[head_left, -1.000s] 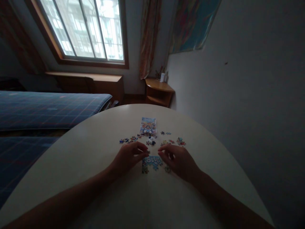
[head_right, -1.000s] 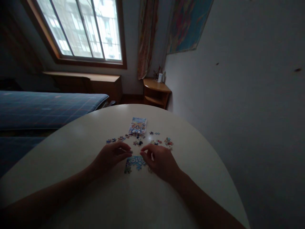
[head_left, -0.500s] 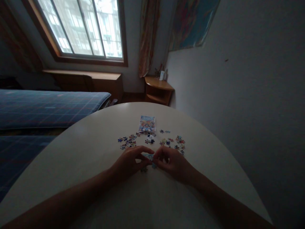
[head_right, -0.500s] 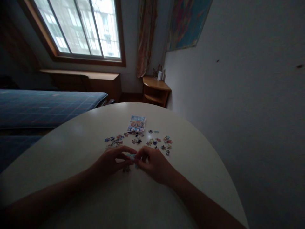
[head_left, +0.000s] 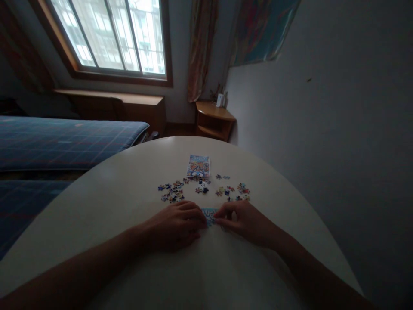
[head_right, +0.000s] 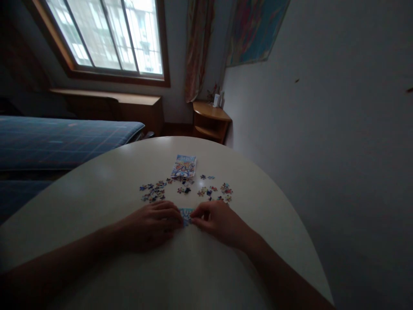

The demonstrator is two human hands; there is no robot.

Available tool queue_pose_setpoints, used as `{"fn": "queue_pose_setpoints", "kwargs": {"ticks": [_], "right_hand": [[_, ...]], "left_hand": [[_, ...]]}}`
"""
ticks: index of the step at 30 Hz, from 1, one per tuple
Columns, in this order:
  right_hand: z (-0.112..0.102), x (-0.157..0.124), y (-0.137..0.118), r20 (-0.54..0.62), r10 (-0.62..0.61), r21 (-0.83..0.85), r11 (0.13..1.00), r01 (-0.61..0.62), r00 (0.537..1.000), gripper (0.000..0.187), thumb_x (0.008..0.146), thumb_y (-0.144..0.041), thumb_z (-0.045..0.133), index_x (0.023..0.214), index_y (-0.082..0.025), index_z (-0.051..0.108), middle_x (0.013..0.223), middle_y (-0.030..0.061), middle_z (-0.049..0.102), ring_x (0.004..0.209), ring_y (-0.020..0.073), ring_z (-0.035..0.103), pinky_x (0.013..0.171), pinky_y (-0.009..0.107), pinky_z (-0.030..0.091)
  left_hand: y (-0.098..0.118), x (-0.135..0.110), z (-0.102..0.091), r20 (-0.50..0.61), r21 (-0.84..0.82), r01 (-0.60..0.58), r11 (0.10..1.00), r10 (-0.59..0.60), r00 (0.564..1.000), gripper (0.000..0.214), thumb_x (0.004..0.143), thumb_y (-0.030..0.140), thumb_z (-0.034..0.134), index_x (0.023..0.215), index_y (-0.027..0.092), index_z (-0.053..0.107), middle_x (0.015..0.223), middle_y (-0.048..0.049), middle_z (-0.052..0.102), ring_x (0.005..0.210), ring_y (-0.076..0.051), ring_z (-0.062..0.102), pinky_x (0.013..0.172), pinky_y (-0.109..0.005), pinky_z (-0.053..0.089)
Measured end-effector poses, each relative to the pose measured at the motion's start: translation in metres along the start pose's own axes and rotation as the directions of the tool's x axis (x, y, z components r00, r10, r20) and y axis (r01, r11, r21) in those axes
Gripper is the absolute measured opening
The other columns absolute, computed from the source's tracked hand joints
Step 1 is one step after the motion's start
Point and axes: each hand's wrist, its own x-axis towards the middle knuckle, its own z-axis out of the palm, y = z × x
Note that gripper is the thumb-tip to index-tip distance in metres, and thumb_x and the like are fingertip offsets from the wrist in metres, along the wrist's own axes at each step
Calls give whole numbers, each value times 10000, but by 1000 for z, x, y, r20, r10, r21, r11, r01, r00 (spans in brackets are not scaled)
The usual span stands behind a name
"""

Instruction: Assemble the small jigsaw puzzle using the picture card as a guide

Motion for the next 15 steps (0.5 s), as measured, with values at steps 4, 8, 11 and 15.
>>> {"fn": "queue_pose_setpoints", "kwargs": {"ticks": [4,8,11,15], "right_hand": [[2,0,0,5,1,-4,1000,-1,1000,129,838,-276,675,878,-198,770,731,18,729,634,134,618,583,237,428],[2,0,0,16,16,-24,1000,-16,1000,123,831,-263,676,885,-205,770,722,11,726,615,130,609,570,235,419],[2,1,0,13,3,-65,998,-2,1000,106,827,-251,684,872,-219,774,735,9,729,625,132,608,588,239,421],[5,1,1,-10,-54,-130,990,52,998,79,816,-215,704,843,-226,778,762,13,722,652,129,606,626,242,426]], "left_hand": [[-1,0,1,7,-7,3,1000,-3,1000,251,931,195,517,1148,213,642,1134,-70,695,1060,-210,610,984,-374,479],[-1,0,1,0,-14,-15,1000,15,1000,251,925,201,532,1154,218,633,1140,-62,695,1059,-207,616,986,-376,475],[0,0,0,12,-11,-8,1000,8,1000,248,920,198,540,1151,212,631,1146,-57,694,1057,-210,615,983,-376,474],[1,-1,0,30,-6,9,1000,-9,1000,228,936,209,525,1138,201,630,1161,-58,688,1056,-214,607,972,-373,476]]}}
